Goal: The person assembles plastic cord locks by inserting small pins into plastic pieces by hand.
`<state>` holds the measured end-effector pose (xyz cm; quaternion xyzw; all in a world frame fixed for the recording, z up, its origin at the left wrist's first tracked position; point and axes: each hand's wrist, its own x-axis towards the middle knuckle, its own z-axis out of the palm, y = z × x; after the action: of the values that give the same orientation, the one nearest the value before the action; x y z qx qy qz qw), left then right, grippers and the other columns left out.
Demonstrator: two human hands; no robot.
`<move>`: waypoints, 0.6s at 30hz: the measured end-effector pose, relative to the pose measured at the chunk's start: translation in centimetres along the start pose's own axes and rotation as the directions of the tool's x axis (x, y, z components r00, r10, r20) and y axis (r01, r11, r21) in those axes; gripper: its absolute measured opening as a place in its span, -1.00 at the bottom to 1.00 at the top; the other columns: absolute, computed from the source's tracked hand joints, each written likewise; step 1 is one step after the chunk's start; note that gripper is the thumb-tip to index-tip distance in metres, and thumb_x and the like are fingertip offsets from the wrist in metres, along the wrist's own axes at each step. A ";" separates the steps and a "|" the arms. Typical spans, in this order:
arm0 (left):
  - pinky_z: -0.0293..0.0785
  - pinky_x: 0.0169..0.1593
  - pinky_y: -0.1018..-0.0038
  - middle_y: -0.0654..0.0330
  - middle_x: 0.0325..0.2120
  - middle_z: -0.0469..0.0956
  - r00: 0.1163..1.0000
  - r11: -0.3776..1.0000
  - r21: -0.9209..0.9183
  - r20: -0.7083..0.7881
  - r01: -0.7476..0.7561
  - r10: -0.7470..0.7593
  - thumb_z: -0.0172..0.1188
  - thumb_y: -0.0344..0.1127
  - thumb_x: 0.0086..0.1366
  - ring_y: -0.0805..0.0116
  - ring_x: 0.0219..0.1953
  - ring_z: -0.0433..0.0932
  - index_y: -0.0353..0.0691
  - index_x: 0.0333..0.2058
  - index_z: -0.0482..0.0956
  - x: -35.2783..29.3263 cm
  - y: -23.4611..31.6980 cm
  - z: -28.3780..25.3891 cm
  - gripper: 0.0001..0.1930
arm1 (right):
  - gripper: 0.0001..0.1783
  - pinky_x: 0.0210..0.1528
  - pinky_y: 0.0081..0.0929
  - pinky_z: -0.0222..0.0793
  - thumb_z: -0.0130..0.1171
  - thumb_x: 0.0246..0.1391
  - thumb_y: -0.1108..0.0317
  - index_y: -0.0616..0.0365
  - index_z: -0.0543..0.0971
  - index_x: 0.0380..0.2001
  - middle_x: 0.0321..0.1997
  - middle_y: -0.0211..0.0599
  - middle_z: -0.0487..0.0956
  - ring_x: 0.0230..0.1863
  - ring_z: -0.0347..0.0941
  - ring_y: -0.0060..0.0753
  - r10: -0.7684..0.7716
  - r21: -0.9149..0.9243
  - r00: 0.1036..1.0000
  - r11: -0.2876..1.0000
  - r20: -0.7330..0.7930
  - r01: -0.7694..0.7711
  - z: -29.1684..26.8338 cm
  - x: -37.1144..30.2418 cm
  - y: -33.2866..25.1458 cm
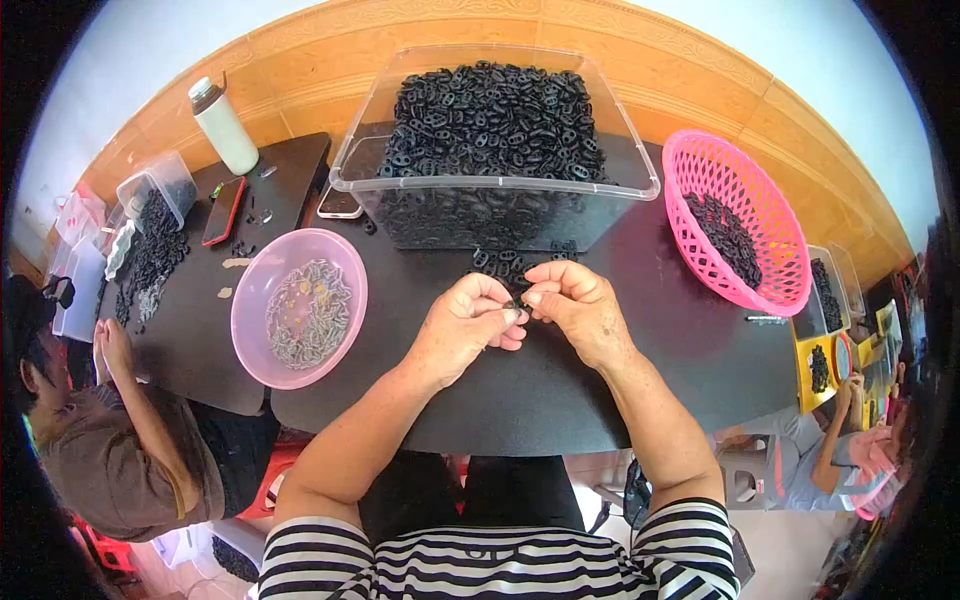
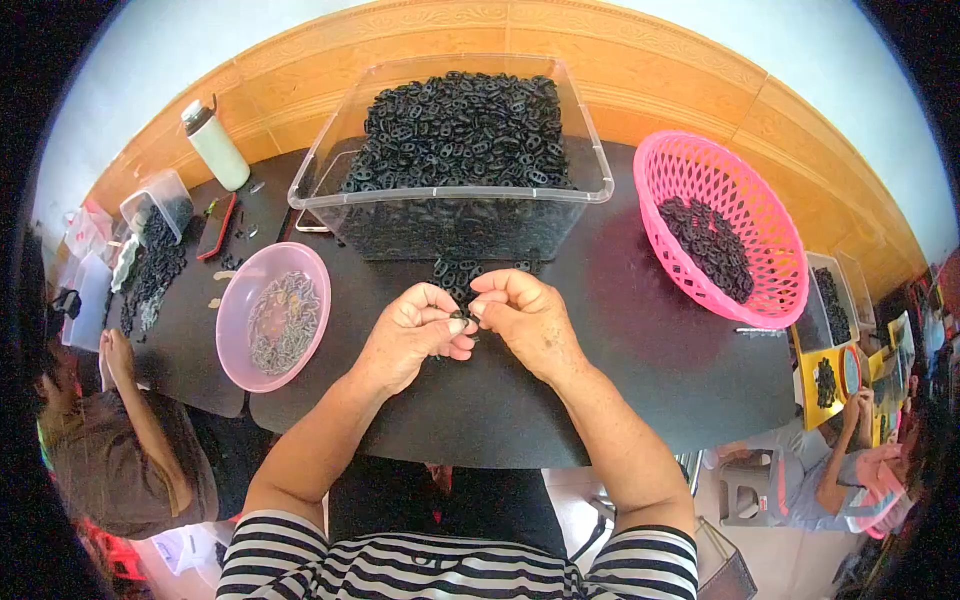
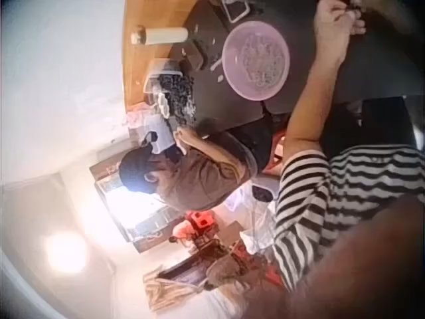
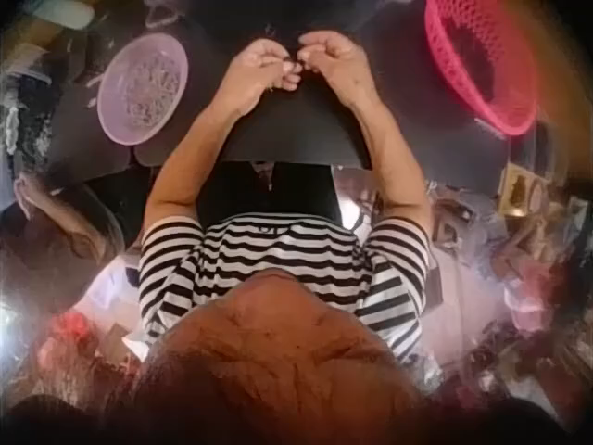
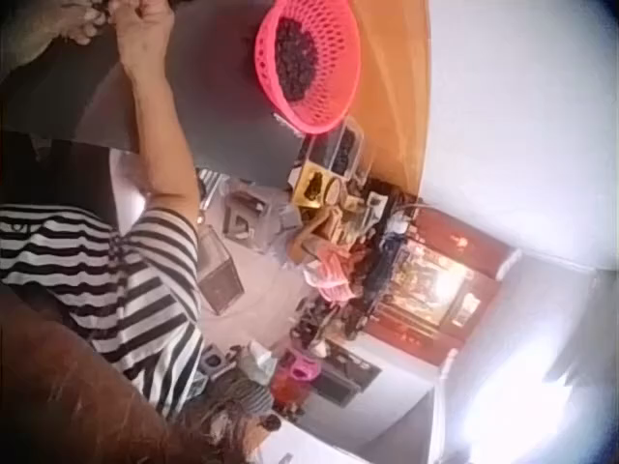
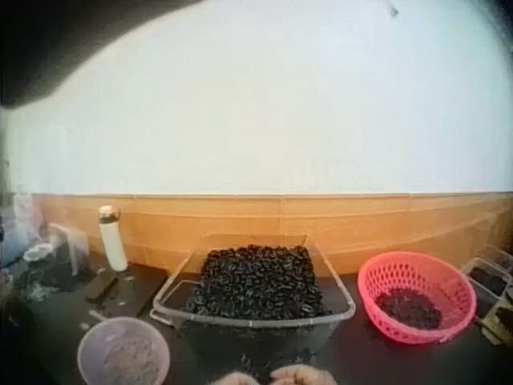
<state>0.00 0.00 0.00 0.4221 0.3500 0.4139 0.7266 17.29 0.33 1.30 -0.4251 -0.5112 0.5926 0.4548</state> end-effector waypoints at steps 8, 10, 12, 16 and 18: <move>0.51 -0.33 0.46 0.10 -0.40 0.50 1.000 0.999 0.040 0.004 -0.011 0.011 0.06 -0.50 0.15 0.35 -0.42 0.52 -0.27 -0.33 0.32 0.0 -0.1 0.2 -0.87 | -0.81 -0.32 -0.67 0.38 0.04 -0.01 0.54 0.27 0.44 -0.26 -0.42 -0.35 0.52 -0.41 0.45 -0.61 0.002 0.022 1.000 1.000 0.001 -0.002 0.4 -0.1 0.0; 0.51 -0.33 0.46 0.11 -0.41 0.50 1.000 0.999 0.043 0.000 -0.010 0.010 0.06 -0.50 0.15 0.35 -0.42 0.52 -0.27 -0.33 0.32 0.0 -0.1 0.1 -0.88 | -0.82 -0.32 -0.66 0.38 0.04 -0.01 0.54 0.27 0.44 -0.26 -0.42 -0.36 0.52 -0.41 0.44 -0.61 -0.001 0.007 1.000 1.000 -0.004 0.001 0.5 -0.2 -0.1; 0.51 -0.32 0.46 0.11 -0.41 0.49 1.000 0.999 0.047 -0.004 -0.010 0.010 0.06 -0.50 0.15 0.35 -0.42 0.52 -0.27 -0.33 0.32 0.0 -0.1 0.1 -0.88 | -0.82 -0.32 -0.66 0.39 0.05 -0.01 0.54 0.26 0.45 -0.27 -0.42 -0.36 0.52 -0.40 0.44 -0.62 -0.005 -0.007 1.000 1.000 -0.009 0.005 0.6 -0.1 0.0; 0.51 -0.31 0.46 0.12 -0.42 0.49 1.000 0.999 0.048 -0.009 -0.014 0.014 0.05 -0.50 0.15 0.36 -0.41 0.52 -0.27 -0.33 0.32 0.0 -0.1 0.1 -0.88 | -0.84 -0.32 -0.66 0.39 0.06 -0.02 0.54 0.24 0.47 -0.29 -0.42 -0.39 0.52 -0.40 0.43 -0.64 -0.002 -0.088 1.000 0.996 -0.027 0.000 0.6 -0.1 0.2; 0.51 -0.31 0.45 0.12 -0.42 0.49 1.000 0.998 0.058 -0.012 -0.016 0.016 0.05 -0.50 0.15 0.36 -0.41 0.52 -0.27 -0.33 0.32 0.0 -0.1 0.2 -0.88 | -0.85 -0.32 -0.66 0.39 0.06 -0.02 0.54 0.24 0.47 -0.30 -0.42 -0.40 0.52 -0.40 0.42 -0.65 0.001 -0.094 1.000 0.996 -0.031 -0.004 0.7 -0.1 0.2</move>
<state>0.23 -0.08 -0.05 0.4431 0.3630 0.4120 0.7086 16.59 0.05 1.20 -0.4556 -0.5309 0.5619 0.4415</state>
